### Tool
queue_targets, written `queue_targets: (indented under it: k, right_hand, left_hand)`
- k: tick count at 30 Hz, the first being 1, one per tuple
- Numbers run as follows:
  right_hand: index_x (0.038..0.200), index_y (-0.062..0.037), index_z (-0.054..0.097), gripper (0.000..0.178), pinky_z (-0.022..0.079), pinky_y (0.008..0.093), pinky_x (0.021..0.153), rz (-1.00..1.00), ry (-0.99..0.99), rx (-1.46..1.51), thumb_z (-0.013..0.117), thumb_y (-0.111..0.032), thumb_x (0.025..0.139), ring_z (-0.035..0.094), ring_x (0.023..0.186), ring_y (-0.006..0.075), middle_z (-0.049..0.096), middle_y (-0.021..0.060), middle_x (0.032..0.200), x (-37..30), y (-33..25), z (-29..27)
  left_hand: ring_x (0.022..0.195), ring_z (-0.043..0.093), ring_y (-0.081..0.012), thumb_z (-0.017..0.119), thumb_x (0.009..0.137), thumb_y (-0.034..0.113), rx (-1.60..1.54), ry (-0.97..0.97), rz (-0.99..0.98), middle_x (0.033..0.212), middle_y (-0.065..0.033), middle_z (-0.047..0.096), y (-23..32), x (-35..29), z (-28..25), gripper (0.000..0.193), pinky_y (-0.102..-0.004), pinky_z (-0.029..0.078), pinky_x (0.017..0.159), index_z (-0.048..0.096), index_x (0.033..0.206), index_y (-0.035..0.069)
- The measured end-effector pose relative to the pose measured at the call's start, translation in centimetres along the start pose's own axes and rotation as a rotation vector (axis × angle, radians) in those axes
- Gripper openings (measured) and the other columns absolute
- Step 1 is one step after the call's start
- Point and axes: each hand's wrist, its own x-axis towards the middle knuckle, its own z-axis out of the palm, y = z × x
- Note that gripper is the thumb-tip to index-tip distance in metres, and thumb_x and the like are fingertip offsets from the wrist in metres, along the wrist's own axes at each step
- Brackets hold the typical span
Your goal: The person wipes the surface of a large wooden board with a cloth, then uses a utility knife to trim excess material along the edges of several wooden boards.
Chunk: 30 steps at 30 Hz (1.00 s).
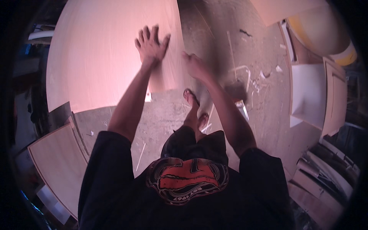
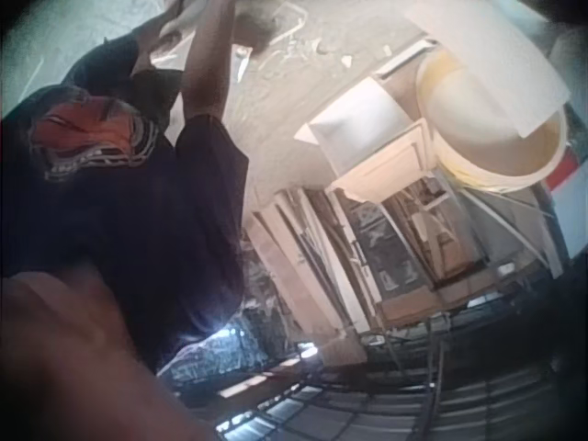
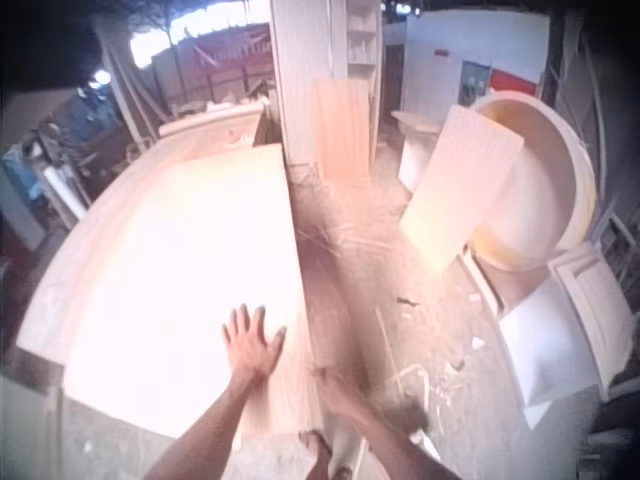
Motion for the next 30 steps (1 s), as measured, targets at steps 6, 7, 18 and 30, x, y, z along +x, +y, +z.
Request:
queue_targets:
  k: [6, 7, 18, 30]
  right_hand:
    - [0.104, 0.0062, 0.057, 0.06, 0.042, 0.0465, 0.088, -0.019, -0.243, -0.171, 0.033, -0.048, 0.095, 0.056, 0.098, 0.0454, 0.058, 0.0337, 0.098, -7.1, -0.1, 2.2]
    - [0.103, 0.0043, 0.056, 0.057, 0.043, 0.0443, 0.082, -0.069, -0.289, -0.157, 0.035, -0.048, 0.095, 0.057, 0.092, 0.0416, 0.059, 0.0301, 0.094, -9.2, 1.7, 2.8]
    - [0.098, -0.0114, 0.042, 0.035, 0.039, 0.0214, 0.043, 0.695, 0.012, 1.33, 0.045, -0.046, 0.094, 0.049, 0.054, 0.011, 0.054, 0.0049, 0.078, -14.9, 10.0, 6.8]
    - [0.135, 0.0062, 0.038, 0.045, 0.044, 0.0255, 0.069, -0.192, 0.069, 0.65, 0.044, -0.016, 0.097, 0.05, 0.071, 0.011, 0.056, 0.0061, 0.085, -13.1, 4.4, 8.5]
  left_hand:
    - [0.134, 0.023, -0.0331, 0.038, 0.083, 0.066, 0.09, 0.058, 0.007, 0.142, -0.0166, 0.033, -1.8, 0.4, -0.7, 0.069, -0.0526, 0.016, 0.107, 0.04, 0.135, 0.02]
    - [0.135, 0.023, -0.0335, 0.037, 0.084, 0.067, 0.092, -0.006, -0.001, 0.144, -0.0166, 0.031, -1.8, 0.0, -0.9, 0.07, -0.0513, 0.016, 0.108, 0.039, 0.136, 0.021]
    - [0.132, 0.028, -0.0344, 0.04, 0.088, 0.053, 0.06, -0.172, -0.066, 0.138, -0.0211, 0.034, 0.7, 0.8, -3.3, 0.066, -0.053, 0.02, 0.108, 0.037, 0.135, 0.008]
    - [0.132, 0.028, -0.0341, 0.039, 0.087, 0.055, 0.11, -0.131, -0.071, 0.138, -0.0207, 0.035, 0.4, 1.1, -3.7, 0.066, -0.0517, 0.02, 0.108, 0.037, 0.135, 0.009]
